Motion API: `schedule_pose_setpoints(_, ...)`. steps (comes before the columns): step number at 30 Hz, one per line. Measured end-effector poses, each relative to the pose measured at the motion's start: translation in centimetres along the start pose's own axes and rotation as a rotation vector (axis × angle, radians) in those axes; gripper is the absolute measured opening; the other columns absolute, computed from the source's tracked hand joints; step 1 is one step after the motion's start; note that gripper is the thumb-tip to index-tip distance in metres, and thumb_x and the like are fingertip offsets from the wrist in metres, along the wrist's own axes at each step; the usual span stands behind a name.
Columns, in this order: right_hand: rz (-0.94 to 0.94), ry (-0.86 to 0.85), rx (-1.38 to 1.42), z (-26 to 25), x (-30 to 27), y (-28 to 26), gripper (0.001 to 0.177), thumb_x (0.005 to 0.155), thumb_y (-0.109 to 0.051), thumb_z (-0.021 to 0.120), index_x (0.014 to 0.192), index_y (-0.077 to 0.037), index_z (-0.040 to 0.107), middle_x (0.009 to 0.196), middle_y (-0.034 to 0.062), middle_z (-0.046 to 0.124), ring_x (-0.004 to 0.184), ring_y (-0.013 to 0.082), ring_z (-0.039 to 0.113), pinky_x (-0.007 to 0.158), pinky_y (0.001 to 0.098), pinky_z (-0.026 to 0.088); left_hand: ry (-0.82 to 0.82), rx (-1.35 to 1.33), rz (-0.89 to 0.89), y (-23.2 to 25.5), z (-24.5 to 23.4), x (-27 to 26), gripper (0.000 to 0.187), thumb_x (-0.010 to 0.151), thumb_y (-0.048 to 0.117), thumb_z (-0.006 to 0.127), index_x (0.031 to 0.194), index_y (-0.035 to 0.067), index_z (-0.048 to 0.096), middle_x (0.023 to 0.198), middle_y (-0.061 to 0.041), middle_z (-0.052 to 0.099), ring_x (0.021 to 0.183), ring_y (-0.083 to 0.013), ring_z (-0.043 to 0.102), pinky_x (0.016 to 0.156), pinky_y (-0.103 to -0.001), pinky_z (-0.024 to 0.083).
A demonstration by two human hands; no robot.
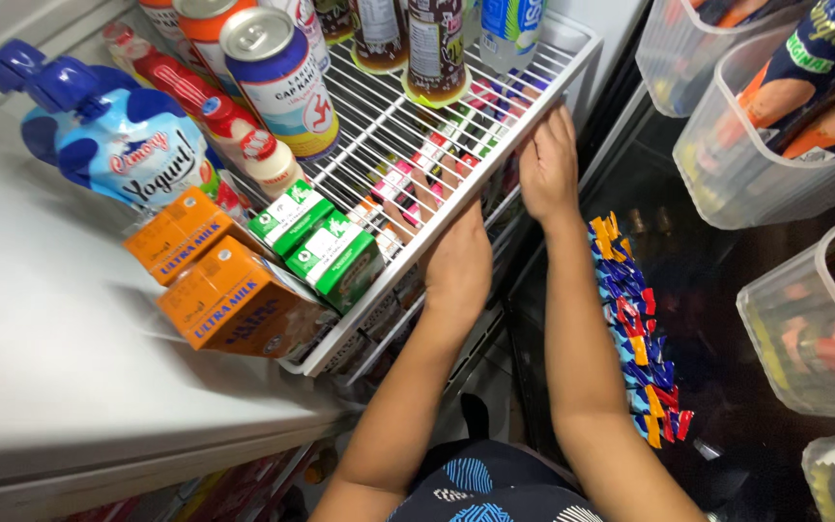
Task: The person removes various milk cartons from a refrigerated display and places them onto a nearby shelf. They handle multiple cartons one at a time, moving them from the fridge to the shelf and back again.
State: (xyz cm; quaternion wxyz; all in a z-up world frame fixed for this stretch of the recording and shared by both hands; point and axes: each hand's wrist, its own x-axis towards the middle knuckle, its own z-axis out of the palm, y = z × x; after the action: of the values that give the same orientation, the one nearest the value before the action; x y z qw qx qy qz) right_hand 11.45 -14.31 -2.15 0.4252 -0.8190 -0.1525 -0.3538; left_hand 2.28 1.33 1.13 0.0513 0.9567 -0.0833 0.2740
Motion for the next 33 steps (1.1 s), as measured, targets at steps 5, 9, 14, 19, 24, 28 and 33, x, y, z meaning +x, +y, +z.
schedule_pose_setpoints(5,-0.052,-0.177,-0.151,0.5,3.4,1.9,0.033,0.107,-0.023,0.055,0.133,-0.006,0.068,0.137,0.0175,0.064,0.134,0.0388,0.05,0.119,0.0511,0.026,-0.123,0.134,-0.093,2.1,0.1,1.3,0.056,0.096,0.021,0.049,0.149,0.006,0.049,0.159,-0.019,0.04,0.144,-0.0525,0.031,0.106,-0.085,0.018)
schedule_pose_setpoints(9,-0.051,-0.165,-0.247,1.7,4.0,3.1,0.033,0.103,-0.029,0.06,0.128,-0.011,0.07,0.136,0.0144,0.064,0.131,0.0362,0.051,0.117,0.0471,0.028,-0.093,0.168,-0.148,3.6,0.7,2.4,0.058,0.097,0.022,0.048,0.152,0.004,0.044,0.159,-0.023,0.036,0.144,-0.056,0.03,0.1,-0.089,0.02)
schedule_pose_setpoints(14,-0.026,-0.233,-0.257,2.3,3.8,3.7,0.036,0.102,-0.032,0.06,0.133,-0.018,0.071,0.134,0.01,0.064,0.129,0.0366,0.049,0.117,0.0622,0.016,-0.134,0.258,-0.031,3.9,1.5,3.2,0.065,0.098,0.026,0.049,0.158,0.002,0.039,0.164,-0.026,0.032,0.143,-0.0594,0.028,0.101,-0.086,0.023)
schedule_pose_setpoints(19,-0.105,-0.279,-0.418,2.0,4.0,4.6,0.04,0.095,-0.04,0.063,0.13,-0.023,0.071,0.137,0.0099,0.063,0.134,0.0379,0.046,0.113,0.0745,0.001,-0.148,0.225,-0.047,3.8,1.9,3.5,0.065,0.097,0.028,0.05,0.157,0.006,0.038,0.162,-0.024,0.029,0.14,-0.0631,0.026,0.095,-0.09,0.024)
schedule_pose_setpoints(24,0.028,-0.32,-0.409,1.8,4.1,5.4,0.038,0.104,-0.044,0.06,0.137,-0.027,0.066,0.142,0.0093,0.06,0.141,0.0347,0.044,0.112,0.0788,-0.008,-0.155,0.221,-0.004,3.4,2.3,3.1,0.066,0.096,0.029,0.049,0.158,0.011,0.037,0.164,-0.023,0.027,0.139,-0.0651,0.023,0.093,-0.092,0.022)
schedule_pose_setpoints(28,-0.019,-0.38,-0.438,1.4,4.0,6.1,0.038,0.099,-0.04,0.057,0.136,-0.039,0.066,0.144,0.0024,0.06,0.141,0.0306,0.045,0.11,0.0805,-0.01,-0.132,0.181,-0.012,3.2,2.4,3.0,0.063,0.098,0.029,0.047,0.158,0.015,0.037,0.164,-0.023,0.024,0.14,-0.0656,0.02,0.092,-0.094,0.019)
schedule_pose_setpoints(33,-0.026,-0.396,-0.465,1.6,3.9,6.6,0.036,0.102,-0.039,0.053,0.136,-0.042,0.065,0.145,0.0016,0.06,0.141,0.03,0.046,0.11,0.0813,-0.011,-0.197,0.241,0.014,3.2,2.2,3.2,0.063,0.099,0.029,0.046,0.159,0.015,0.036,0.164,-0.022,0.023,0.14,-0.0646,0.018,0.09,-0.095,0.02)
